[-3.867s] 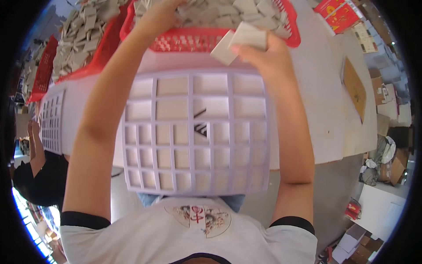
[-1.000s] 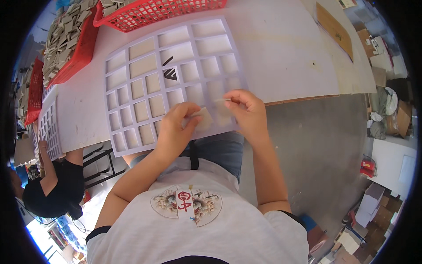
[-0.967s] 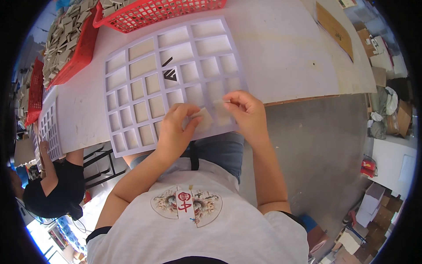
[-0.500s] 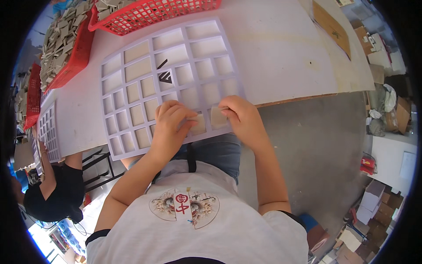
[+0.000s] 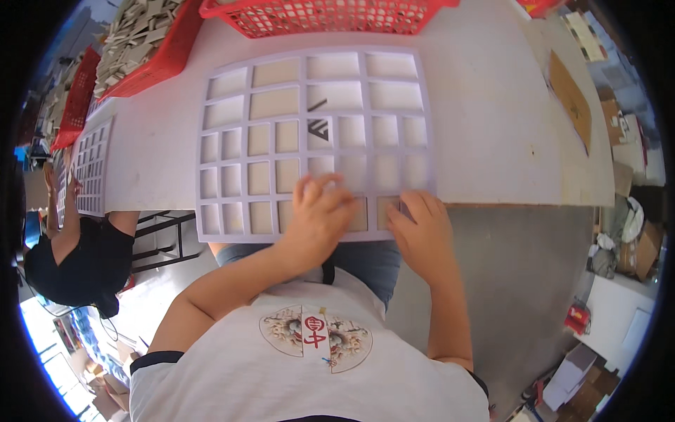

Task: The person sorts small, light-colored rectangular tiles from red baskets into a white grid tray. They pick up tiles by hand, place them into the tray's compartments, and occasionally flip the tray to check the contents. The process is repetitive, focusing on filling the grid with the tiles.

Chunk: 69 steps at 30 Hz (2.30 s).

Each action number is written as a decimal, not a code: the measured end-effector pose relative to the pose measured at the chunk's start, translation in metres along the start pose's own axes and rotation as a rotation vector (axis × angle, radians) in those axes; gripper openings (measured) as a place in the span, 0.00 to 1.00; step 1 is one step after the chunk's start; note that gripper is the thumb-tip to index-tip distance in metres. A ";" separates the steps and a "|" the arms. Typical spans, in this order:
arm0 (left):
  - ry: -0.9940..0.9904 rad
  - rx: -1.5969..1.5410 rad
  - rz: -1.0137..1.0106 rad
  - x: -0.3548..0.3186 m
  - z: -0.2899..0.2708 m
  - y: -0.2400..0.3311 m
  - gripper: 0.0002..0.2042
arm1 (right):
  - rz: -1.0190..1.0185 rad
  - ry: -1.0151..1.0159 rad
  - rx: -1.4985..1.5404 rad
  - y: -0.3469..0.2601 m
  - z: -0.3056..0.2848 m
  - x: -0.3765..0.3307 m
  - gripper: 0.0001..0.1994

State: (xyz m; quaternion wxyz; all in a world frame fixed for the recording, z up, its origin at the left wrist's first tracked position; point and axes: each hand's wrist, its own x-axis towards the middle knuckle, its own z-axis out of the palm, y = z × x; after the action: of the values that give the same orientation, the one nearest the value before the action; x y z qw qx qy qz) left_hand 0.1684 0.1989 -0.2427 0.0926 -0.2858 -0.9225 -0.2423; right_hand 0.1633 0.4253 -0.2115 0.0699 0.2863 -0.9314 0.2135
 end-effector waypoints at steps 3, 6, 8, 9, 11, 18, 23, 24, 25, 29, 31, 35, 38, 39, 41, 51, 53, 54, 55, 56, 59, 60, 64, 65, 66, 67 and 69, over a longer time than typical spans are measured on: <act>-0.049 0.024 0.066 -0.015 0.005 0.005 0.16 | -0.045 0.034 0.136 0.014 -0.011 0.017 0.13; -0.107 0.017 0.049 -0.018 -0.001 0.006 0.18 | -0.067 0.231 0.061 0.044 -0.023 0.089 0.12; -0.156 -0.025 0.032 -0.015 -0.014 0.007 0.19 | -0.074 0.409 0.060 0.070 -0.030 0.158 0.11; -0.176 -0.061 0.016 -0.013 -0.021 0.007 0.19 | -0.143 0.518 -0.006 0.082 -0.034 0.199 0.10; -0.181 -0.175 -0.009 -0.008 -0.030 0.002 0.19 | -0.106 0.584 -0.031 0.114 -0.036 0.274 0.10; -0.023 -0.350 -0.204 -0.021 -0.079 -0.020 0.21 | 0.263 0.481 -0.202 0.182 -0.017 0.411 0.16; 0.203 -0.355 -0.387 -0.046 -0.105 -0.047 0.20 | 0.259 0.697 -0.050 0.142 -0.036 0.393 0.19; 0.250 -0.356 -0.418 -0.047 -0.110 -0.050 0.19 | 0.174 0.714 0.110 0.135 -0.041 0.379 0.18; 0.296 -0.361 -0.449 -0.049 -0.113 -0.053 0.18 | 0.089 0.726 0.266 0.127 -0.046 0.360 0.18; 0.338 -0.355 -0.506 -0.037 -0.119 -0.058 0.17 | 0.207 0.284 0.653 0.131 -0.054 0.243 0.14; 0.322 -0.370 -0.534 -0.031 -0.119 -0.055 0.16 | 0.357 0.206 0.716 0.127 -0.041 0.175 0.14; 0.304 -0.406 -0.415 -0.030 -0.103 -0.046 0.14 | 0.555 0.047 0.927 0.098 -0.034 0.072 0.11; 0.248 -0.431 -0.446 -0.028 -0.097 -0.036 0.14 | 0.631 -0.057 0.961 0.082 -0.032 0.024 0.10; 0.237 -0.442 -0.430 -0.027 -0.095 -0.036 0.14 | 0.648 -0.066 0.988 0.079 -0.026 0.014 0.09; 0.218 -0.446 -0.415 -0.026 -0.092 -0.031 0.14 | 0.669 -0.090 1.042 0.073 -0.016 -0.002 0.09; 0.121 -0.510 -0.397 -0.035 -0.074 -0.010 0.15 | 0.381 0.160 0.599 0.045 -0.004 -0.016 0.09; 0.116 -0.493 -0.390 -0.042 -0.069 -0.007 0.15 | 0.238 0.103 0.323 0.043 -0.008 -0.018 0.09; 0.124 -0.462 -0.387 -0.044 -0.072 -0.009 0.15 | 0.146 0.092 0.197 0.041 -0.008 -0.014 0.09; 0.139 -0.463 -0.413 -0.046 -0.073 -0.008 0.16 | 0.097 0.082 0.142 0.042 -0.008 -0.015 0.11; 0.137 -0.479 -0.413 -0.045 -0.074 -0.010 0.16 | 0.045 0.080 0.086 0.043 -0.009 -0.020 0.13; 0.173 -0.492 -0.381 -0.039 -0.084 -0.017 0.15 | 0.040 -0.017 -0.032 0.025 -0.018 -0.029 0.19; 0.188 -0.502 -0.379 -0.039 -0.089 -0.019 0.15 | 0.064 -0.046 -0.061 0.018 -0.020 -0.033 0.22; 0.260 -0.450 -0.395 -0.050 -0.097 -0.029 0.14 | 0.074 -0.025 -0.045 0.015 -0.015 -0.045 0.24; 0.270 -0.454 -0.412 -0.051 -0.101 -0.033 0.14 | 0.094 -0.026 -0.037 0.015 -0.014 -0.045 0.24; 0.268 -0.455 -0.433 -0.053 -0.104 -0.037 0.14 | 0.098 -0.018 -0.034 0.014 -0.012 -0.047 0.24; 0.265 -0.458 -0.453 -0.054 -0.108 -0.041 0.14 | 0.103 -0.010 -0.032 0.016 -0.012 -0.048 0.24; 0.329 -0.447 -0.542 -0.060 -0.115 -0.050 0.13 | 0.131 -0.027 0.031 0.010 -0.014 -0.045 0.22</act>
State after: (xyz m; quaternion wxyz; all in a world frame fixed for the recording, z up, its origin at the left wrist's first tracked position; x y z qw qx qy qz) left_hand 0.1928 0.0760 -0.1813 0.1072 -0.0021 -0.8618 -0.4958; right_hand 0.1951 0.4611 -0.2139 0.0389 0.2287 -0.9455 0.2283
